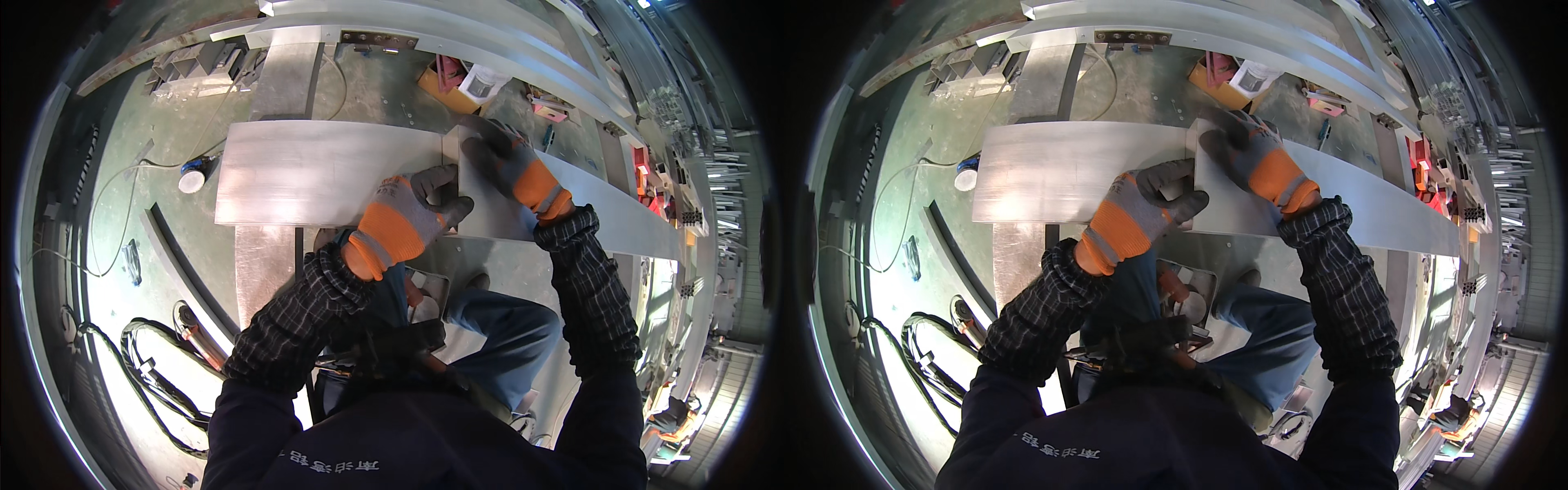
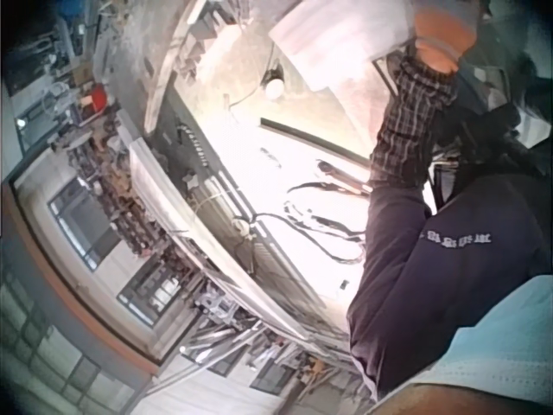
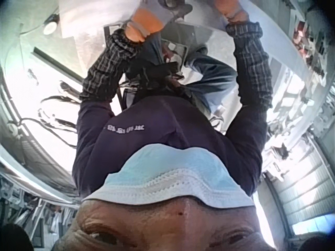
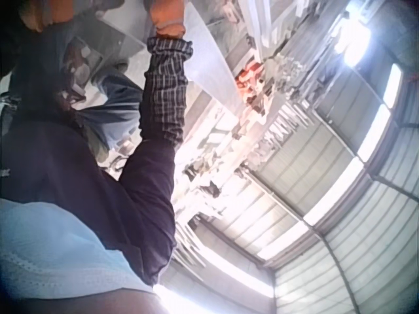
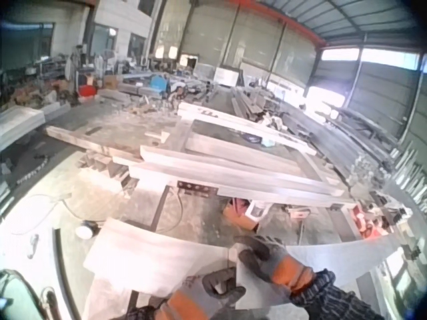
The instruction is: The person sits on the floor and welds two metal sheets together using a handheld welding torch. They align the sheets, apply welds at the seam, and flip the assembly to weld the opposite side.
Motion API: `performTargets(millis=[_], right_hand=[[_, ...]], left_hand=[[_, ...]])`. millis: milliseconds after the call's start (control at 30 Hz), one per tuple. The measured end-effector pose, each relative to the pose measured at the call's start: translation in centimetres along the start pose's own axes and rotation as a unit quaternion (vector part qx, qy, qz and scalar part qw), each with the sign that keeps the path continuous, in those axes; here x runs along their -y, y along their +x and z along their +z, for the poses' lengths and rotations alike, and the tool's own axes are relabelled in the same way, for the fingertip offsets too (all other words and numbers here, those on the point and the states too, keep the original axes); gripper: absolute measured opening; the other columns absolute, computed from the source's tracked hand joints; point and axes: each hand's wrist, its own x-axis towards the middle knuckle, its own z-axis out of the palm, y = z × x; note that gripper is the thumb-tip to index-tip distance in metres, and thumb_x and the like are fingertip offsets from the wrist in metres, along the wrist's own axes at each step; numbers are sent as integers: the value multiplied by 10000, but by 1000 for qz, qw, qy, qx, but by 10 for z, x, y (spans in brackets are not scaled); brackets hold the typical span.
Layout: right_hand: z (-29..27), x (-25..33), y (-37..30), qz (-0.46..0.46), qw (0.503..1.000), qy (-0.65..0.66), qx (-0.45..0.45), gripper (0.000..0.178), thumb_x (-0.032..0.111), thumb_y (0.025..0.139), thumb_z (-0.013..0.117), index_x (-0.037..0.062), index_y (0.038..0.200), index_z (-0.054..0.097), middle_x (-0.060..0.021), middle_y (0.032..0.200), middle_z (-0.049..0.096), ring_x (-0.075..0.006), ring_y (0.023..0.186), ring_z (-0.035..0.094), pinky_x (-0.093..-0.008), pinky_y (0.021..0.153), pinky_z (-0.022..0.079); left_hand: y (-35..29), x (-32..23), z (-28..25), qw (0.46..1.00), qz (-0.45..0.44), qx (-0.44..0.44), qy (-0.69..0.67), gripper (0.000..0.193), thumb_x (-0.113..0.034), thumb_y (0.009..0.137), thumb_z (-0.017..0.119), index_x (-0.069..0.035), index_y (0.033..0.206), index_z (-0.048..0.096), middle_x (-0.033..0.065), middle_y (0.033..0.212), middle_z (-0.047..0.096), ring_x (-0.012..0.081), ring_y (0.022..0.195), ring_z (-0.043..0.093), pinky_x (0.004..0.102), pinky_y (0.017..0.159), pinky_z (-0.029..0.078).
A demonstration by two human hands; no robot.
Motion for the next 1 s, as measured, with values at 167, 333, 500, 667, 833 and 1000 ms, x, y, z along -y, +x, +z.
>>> performTargets(millis=[167, 333, 500, 667, 833, 1000], right_hand=[[-7, -3, -1, -2, 1000, 10, 24, 441, 366, 1038, 586, 152, 1424, 598, -197, 1320, 672, -405, 1239, 618, -491, 1074, 452], [-13, 14, -7, -13, 992, -28, -124, 403, 299, 1010, 636, 117, 1369, 633, -196, 1297, 680, -408, 1183, 648, -470, 1060, 474], [-37, 83, -98, 33, 986, 26, -160, 350, 113, 1016, 632, 16, 1352, 627, -188, 1269, 692, -292, 1124, 689, -366, 969, 541], [33, 101, -237, 180, 921, 343, 35, 455, 201, 1045, 648, -36, 1421, 551, -156, 1271, 686, -235, 1137, 683, -370, 967, 558], [91, 105, -273, 255, 787, 493, 268, 453, 240, 1050, 648, 29, 1444, 572, -121, 1300, 683, -194, 1182, 658, -346, 1028, 521], [138, 62, -285, 202, 749, 543, 323, 340, 220, 1067, 602, 0, 1321, 652, -94, 1151, 727, -169, 1019, 693, -317, 889, 558]], left_hand=[[-3, -8, 2, 1000, -21, -6, -15, 496, -248, 946, 789, 18, 1345, 660, 55, 927, 759, 90, 788, 697, 264, 737, 575], [-5, -17, 7, 995, -40, -9, -86, 482, -219, 935, 798, 25, 1331, 669, 83, 1043, 771, 109, 856, 700, 278, 757, 582], [-8, -22, 3, 998, 2, -6, -68, 467, -212, 933, 786, 28, 1319, 678, 115, 1109, 775, 133, 887, 714, 291, 785, 587], [-4, -15, 6, 999, 17, 0, -34, 424, -146, 945, 773, -1, 1333, 682, 97, 1156, 773, 130, 965, 721, 263, 817, 595], [-10, -10, 2, 999, 32, -38, 15, 450, -222, 928, 802, 33, 1284, 700, 111, 1045, 781, 96, 842, 737, 256, 689, 595], [-9, -13, 0, 998, 62, 11, -20, 447, -262, 905, 824, 23, 1237, 732, 79, 933, 780, 77, 732, 696, 231, 635, 549]])
